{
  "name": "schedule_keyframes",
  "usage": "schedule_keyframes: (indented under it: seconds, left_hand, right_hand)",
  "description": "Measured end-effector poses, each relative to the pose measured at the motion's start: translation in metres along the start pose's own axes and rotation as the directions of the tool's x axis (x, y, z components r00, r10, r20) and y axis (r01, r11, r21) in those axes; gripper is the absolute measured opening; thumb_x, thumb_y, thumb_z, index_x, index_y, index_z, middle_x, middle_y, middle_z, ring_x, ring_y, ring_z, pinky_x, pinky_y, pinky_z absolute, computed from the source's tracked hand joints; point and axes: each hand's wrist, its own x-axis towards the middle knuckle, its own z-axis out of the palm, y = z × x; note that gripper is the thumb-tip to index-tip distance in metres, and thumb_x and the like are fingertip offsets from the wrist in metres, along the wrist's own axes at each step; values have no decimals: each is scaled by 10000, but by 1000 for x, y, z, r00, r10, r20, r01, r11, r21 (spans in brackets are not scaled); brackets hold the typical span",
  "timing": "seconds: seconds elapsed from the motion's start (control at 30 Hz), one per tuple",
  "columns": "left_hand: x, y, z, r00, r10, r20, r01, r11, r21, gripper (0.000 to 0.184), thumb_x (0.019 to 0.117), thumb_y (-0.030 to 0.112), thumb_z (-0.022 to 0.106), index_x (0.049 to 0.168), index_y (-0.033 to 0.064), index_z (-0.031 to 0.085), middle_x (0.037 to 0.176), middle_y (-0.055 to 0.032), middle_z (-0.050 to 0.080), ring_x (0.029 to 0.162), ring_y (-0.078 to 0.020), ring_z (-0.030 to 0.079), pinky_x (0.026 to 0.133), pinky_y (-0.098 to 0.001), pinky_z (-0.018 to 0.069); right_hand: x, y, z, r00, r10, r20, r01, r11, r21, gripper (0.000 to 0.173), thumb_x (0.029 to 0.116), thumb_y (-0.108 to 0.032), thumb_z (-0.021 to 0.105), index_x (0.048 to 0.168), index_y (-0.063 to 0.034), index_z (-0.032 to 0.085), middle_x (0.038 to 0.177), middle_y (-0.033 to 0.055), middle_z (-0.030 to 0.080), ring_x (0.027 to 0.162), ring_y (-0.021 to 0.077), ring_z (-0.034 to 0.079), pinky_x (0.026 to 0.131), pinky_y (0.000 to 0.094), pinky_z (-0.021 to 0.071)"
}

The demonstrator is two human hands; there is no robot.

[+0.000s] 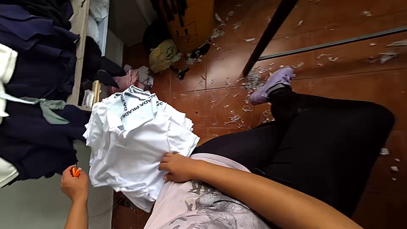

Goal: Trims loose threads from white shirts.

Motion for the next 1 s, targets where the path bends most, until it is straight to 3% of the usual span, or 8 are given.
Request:
schedule_keyframes:
  seconds: [0.13, 0.23, 0.3, 0.4, 0.53, 0.67, 0.9, 1.0]
  left_hand:
    - [-24, 99, 25, 801, 590, -105, -599, 788, -143, 372, 1004, 206, 539, 1052, -132, 688, 953, -320, 694, 874, -464, 699, 808, -583, 549]
    - [-46, 195, 45, 547, 835, -64, -784, 484, -388, 318, 1013, 165, 538, 1023, -121, 678, 832, -260, 678, 733, -315, 670, 706, -410, 557]
    - [-68, 265, 56, 418, 905, -78, -738, 289, -610, 285, 1036, 142, 544, 1080, -115, 659, 852, -240, 680, 723, -197, 638, 696, -282, 535]
    - [-116, 369, 53, 254, 946, -202, -554, -29, -832, 269, 1050, 200, 553, 1149, -27, 655, 918, -145, 705, 771, -55, 641, 713, -196, 540]
    - [-189, 484, 14, 35, 864, -503, -398, -450, -800, 192, 1034, 264, 570, 1107, 138, 694, 937, 1, 693, 822, -54, 641, 725, -221, 548]
    - [-239, 564, -52, -86, 694, -715, -261, -708, -656, 160, 970, 147, 610, 1063, 80, 722, 988, -45, 711, 822, -101, 648, 678, -253, 516]
    - [-289, 593, -92, -611, 528, -591, -230, -832, -505, 312, 782, 183, 814, 1090, 167, 766, 1303, -51, 684, 718, -205, 691, 552, -415, 554]
    - [-296, 590, -87, -570, 465, -677, -189, -876, -443, 115, 774, 99, 692, 864, 150, 743, 1132, 8, 749, 796, -146, 712, 599, -355, 554]
  right_hand:
    - [-30, 18, -16, 913, 375, -163, -390, 918, -71, 425, 1046, -372, 557, 1095, 14, 729, 1227, 217, 672, 1250, 427, 561, 1038, 664, 378]
    - [-80, 35, -36, 635, 582, -509, -670, 742, 13, 300, 972, -124, 658, 1205, 61, 704, 1422, 301, 550, 1454, 523, 333, 1164, 765, 163]
    - [-137, 38, -44, 414, 509, -754, -687, 719, 108, 266, 962, -162, 696, 1178, -9, 726, 1414, 256, 576, 1467, 493, 342, 1160, 755, 196]
    - [-225, -10, -33, 94, 191, -977, -655, 751, 83, 177, 987, -193, 660, 1095, -91, 758, 1232, 92, 698, 1202, 260, 642, 983, 459, 549]
    - [-306, -104, 13, -249, -218, -944, -820, 565, 86, 151, 1056, -246, 561, 1092, -156, 677, 1064, -9, 714, 998, 94, 673, 876, 258, 553]
    - [-351, -149, 39, -388, -339, -857, -908, 298, 293, 168, 1076, -214, 483, 1136, -157, 629, 1068, -16, 648, 1030, 79, 622, 924, 229, 493]
    - [-358, -153, 53, -527, -390, -755, -829, 433, 354, 187, 1108, -240, 429, 1119, -185, 608, 890, -43, 621, 802, 13, 619, 738, 156, 518]
    - [-363, -147, 57, -523, -450, -724, -835, 441, 328, 157, 1079, -215, 520, 1067, -187, 674, 969, -63, 686, 942, 32, 665, 846, 202, 553]
